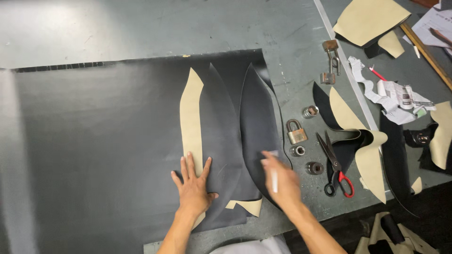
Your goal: The person uses shears to cut a black leather sheet along the edges of two beige templates. They secure the templates with a padlock and metal weights, then trim the leather closely around the outlines. After cutting, they remove the templates and set the shears aside.
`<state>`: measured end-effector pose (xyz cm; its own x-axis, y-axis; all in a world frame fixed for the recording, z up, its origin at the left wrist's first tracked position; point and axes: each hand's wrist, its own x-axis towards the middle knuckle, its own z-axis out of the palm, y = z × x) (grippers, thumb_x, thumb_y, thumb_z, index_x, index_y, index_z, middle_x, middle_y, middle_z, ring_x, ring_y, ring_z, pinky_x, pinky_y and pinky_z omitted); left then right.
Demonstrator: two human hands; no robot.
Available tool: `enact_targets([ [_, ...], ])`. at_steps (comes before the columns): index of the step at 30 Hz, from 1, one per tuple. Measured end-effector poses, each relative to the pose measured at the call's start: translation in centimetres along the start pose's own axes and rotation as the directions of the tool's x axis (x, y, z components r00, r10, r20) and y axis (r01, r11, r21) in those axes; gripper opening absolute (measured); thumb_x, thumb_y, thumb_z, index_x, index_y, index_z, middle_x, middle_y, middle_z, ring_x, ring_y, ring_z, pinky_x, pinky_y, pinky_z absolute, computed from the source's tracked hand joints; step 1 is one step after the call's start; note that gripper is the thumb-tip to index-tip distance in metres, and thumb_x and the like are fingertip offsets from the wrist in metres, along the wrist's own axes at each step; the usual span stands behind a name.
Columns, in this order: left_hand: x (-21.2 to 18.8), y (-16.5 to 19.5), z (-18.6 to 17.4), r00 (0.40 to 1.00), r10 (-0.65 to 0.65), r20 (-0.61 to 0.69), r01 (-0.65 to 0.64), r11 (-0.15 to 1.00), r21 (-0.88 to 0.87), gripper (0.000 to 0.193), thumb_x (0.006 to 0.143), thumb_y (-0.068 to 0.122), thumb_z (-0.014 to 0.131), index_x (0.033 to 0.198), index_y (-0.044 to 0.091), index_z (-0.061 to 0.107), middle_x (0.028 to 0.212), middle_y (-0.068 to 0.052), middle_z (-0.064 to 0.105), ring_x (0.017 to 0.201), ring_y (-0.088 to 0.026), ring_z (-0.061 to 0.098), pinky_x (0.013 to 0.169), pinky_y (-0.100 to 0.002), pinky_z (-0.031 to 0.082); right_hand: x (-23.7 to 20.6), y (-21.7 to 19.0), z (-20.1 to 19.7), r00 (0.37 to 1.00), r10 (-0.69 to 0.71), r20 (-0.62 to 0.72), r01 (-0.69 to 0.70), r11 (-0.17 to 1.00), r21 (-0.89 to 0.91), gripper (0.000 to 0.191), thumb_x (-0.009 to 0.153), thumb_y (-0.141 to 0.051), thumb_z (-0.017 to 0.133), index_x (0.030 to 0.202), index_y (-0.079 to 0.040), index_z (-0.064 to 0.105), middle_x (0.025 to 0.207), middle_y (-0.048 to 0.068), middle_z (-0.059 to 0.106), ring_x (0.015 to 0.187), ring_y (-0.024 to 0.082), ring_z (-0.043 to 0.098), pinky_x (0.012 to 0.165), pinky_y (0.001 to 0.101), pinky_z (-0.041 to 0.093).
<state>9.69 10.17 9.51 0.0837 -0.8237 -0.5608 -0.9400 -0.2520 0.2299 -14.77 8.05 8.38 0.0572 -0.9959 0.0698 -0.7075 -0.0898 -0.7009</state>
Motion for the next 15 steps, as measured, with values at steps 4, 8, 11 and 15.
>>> enact_targets([
  [4, 1.2, 0.3, 2.2, 0.952, 0.105, -0.287, -0.172, 0.961, -0.219, 0.097, 0.073, 0.021, 0.088, 0.153, 0.013, 0.034, 0.165, -0.022, 0.01, 0.154, -0.038, 0.011, 0.119, -0.063, 0.013, -1.7, 2.0, -1.0, 0.962, 0.26, -0.082, -0.269, 0.953, -0.137, 0.036, 0.099, -0.026, 0.06, 0.133, -0.018, 0.065, 0.111, 0.017, 0.073, 0.101, 0.036, 0.071, 0.082, 0.0441, 0.056],
  [8, 3.9, 0.6, 4.2, 0.856, 0.008, -0.518, -0.297, 0.827, -0.477, 0.075, 0.082, 0.018, 0.079, 0.149, 0.009, 0.046, 0.158, -0.019, 0.036, 0.143, -0.037, 0.037, 0.118, -0.049, 0.03, -3.2, 2.9, -0.3, 0.948, 0.201, -0.246, -0.259, 0.937, -0.234, 0.044, 0.089, -0.029, 0.074, 0.127, -0.008, 0.064, 0.105, 0.015, 0.071, 0.1, 0.034, 0.067, 0.083, 0.0454, 0.052],
  [11, 5.8, 0.5, 4.2, 0.867, -0.149, -0.476, -0.269, 0.665, -0.697, 0.071, 0.082, 0.017, 0.078, 0.147, 0.009, 0.05, 0.151, -0.016, 0.045, 0.136, -0.033, 0.046, 0.11, -0.043, 0.041, -3.5, 3.2, 0.2, 0.919, 0.274, -0.282, -0.313, 0.945, -0.1, 0.056, 0.081, -0.023, 0.08, 0.13, -0.004, 0.06, 0.105, 0.014, 0.068, 0.095, 0.03, 0.066, 0.082, 0.0439, 0.051],
  [15, 7.0, 0.4, 2.2, 0.936, -0.264, -0.234, -0.118, 0.39, -0.913, 0.071, 0.082, 0.017, 0.074, 0.148, 0.01, 0.048, 0.14, -0.014, 0.05, 0.119, -0.029, 0.059, 0.095, -0.039, 0.054, -3.1, 2.9, 0.1, 0.862, 0.464, -0.204, -0.469, 0.883, 0.024, 0.054, 0.08, -0.015, 0.08, 0.131, -0.011, 0.063, 0.1, 0.011, 0.072, 0.09, 0.028, 0.069, 0.082, 0.0413, 0.053],
])
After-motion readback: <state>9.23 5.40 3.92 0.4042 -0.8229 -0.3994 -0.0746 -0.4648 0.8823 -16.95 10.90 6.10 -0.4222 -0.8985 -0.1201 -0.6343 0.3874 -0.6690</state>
